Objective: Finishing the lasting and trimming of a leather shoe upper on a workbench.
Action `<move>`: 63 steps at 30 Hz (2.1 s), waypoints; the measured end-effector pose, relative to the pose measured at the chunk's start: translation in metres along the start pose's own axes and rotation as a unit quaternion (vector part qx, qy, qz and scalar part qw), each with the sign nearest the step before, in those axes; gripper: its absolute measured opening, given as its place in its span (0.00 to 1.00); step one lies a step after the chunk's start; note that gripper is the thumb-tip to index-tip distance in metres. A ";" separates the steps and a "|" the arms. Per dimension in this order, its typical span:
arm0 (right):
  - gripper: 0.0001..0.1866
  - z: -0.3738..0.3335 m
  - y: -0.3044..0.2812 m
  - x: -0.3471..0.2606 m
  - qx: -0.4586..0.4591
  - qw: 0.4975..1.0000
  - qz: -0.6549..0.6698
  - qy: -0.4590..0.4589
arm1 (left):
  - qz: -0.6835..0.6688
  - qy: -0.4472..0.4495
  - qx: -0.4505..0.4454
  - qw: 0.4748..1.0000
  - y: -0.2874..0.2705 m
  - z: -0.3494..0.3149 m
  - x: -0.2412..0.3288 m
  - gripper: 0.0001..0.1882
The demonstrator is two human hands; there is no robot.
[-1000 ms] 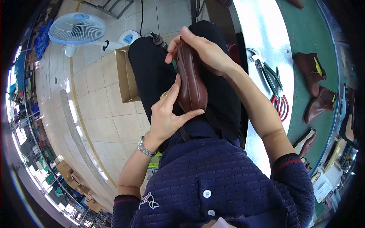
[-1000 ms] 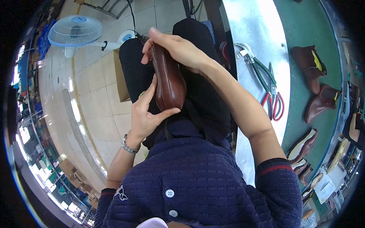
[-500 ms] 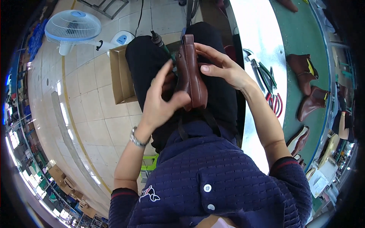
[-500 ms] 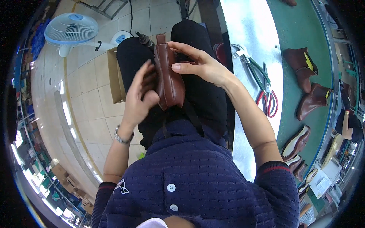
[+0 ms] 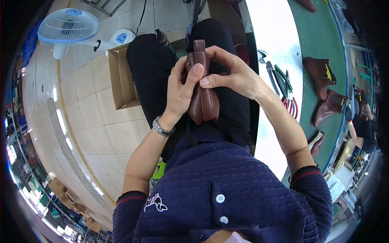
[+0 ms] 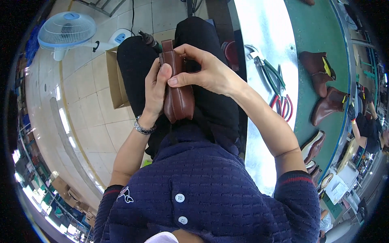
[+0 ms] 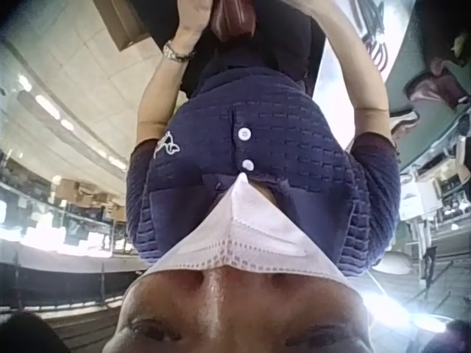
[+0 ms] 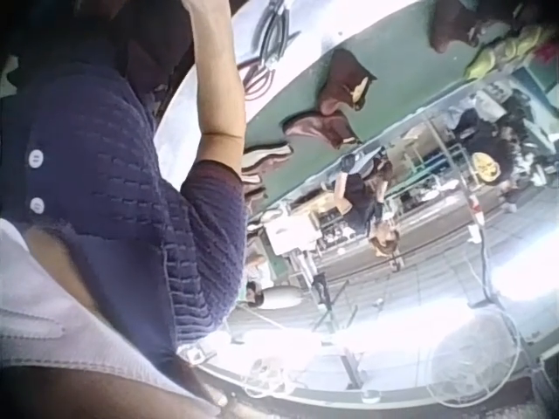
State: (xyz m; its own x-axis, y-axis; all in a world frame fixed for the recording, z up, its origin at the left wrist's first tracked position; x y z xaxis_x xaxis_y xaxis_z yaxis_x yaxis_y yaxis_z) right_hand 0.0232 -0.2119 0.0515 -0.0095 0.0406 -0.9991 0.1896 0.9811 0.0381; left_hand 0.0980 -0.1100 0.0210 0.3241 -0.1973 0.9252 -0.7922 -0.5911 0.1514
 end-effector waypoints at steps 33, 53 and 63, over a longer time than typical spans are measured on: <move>0.32 -0.051 0.016 -0.007 0.086 0.993 -0.075 0.013 | -0.074 -0.039 -0.029 0.996 -0.002 0.000 0.003 0.25; 0.32 -0.034 -0.050 0.007 0.224 0.960 -0.054 -0.156 | -0.009 0.092 -0.132 0.987 0.088 0.028 0.161 0.22; 0.29 -0.147 -0.106 -0.021 0.427 0.879 0.137 -0.163 | 0.032 0.005 -0.196 0.980 0.094 0.061 0.128 0.30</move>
State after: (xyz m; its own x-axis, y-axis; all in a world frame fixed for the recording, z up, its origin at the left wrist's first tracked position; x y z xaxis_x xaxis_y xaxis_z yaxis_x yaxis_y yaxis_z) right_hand -0.1411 -0.2892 0.0710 0.4062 0.0599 -0.9118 0.8103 0.4377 0.3897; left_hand 0.0962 -0.2388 0.1320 0.2639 -0.2154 0.9402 -0.9492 -0.2311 0.2135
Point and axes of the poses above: each hand's wrist, its own z-axis towards the middle knuckle, its own y-axis out of the palm, x = y × z, the point moved 8 cm from there along z, towards the middle knuckle, and after that the axes turned 13 degrees about -y, right-handed, at the moved point
